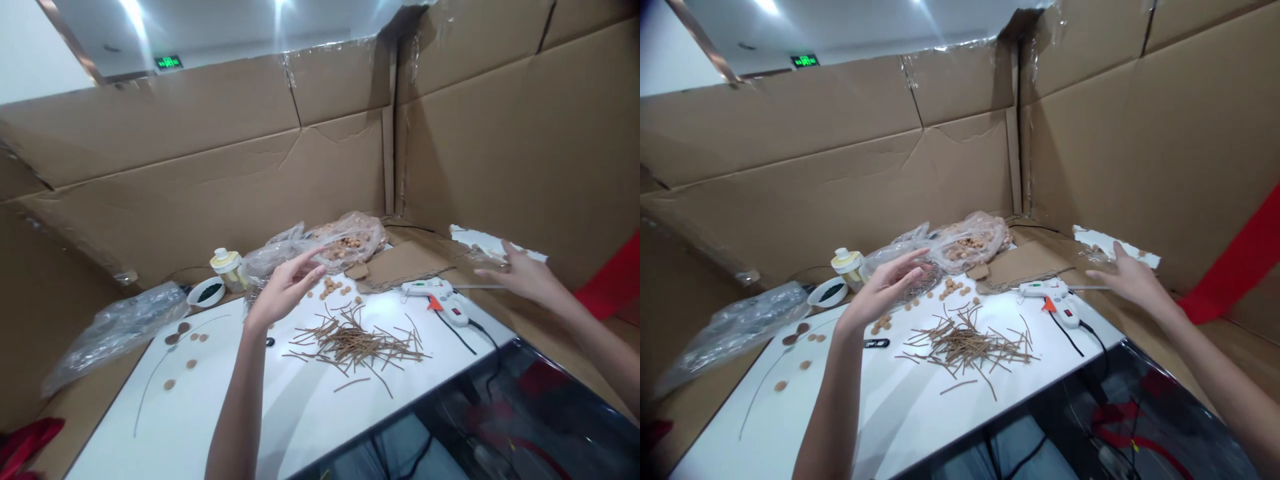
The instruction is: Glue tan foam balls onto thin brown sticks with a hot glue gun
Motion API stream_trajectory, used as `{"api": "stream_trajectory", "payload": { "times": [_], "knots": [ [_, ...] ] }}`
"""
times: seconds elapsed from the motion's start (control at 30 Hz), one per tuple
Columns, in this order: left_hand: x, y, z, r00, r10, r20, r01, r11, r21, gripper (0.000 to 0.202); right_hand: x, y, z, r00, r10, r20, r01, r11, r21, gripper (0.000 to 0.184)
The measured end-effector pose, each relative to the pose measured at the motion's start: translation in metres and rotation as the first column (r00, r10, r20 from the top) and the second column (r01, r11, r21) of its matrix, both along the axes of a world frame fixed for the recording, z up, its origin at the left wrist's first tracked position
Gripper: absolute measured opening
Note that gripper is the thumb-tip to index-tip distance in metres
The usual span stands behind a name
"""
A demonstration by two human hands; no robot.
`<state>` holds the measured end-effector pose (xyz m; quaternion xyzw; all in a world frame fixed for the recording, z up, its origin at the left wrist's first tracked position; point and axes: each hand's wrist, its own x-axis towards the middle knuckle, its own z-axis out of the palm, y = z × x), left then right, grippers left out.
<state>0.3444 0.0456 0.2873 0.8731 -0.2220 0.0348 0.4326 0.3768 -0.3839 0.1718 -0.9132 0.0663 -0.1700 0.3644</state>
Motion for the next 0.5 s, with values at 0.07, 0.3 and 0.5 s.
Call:
{"api": "stream_trajectory", "payload": {
  "times": [0.07,0.3,0.5],
  "knots": [
    [-0.001,-0.002,0.0,1.0,-0.006,-0.006,0.006,1.0,-0.016,0.045,-0.016,0.007,-0.007,0.993,0.094,-0.076,-0.094,0.996,-0.007,0.08],
    [-0.002,-0.003,0.002,0.996,0.077,0.043,-0.075,0.997,-0.033,0.026,-0.065,0.08,0.003,0.79,0.557,-0.257,-0.546,0.829,0.12,0.048],
    [-0.006,0.001,0.006,0.992,0.085,0.089,-0.079,0.994,-0.076,0.028,-0.031,0.153,0.009,0.697,0.664,-0.271,-0.681,0.731,0.042,0.029]
  ]
}}
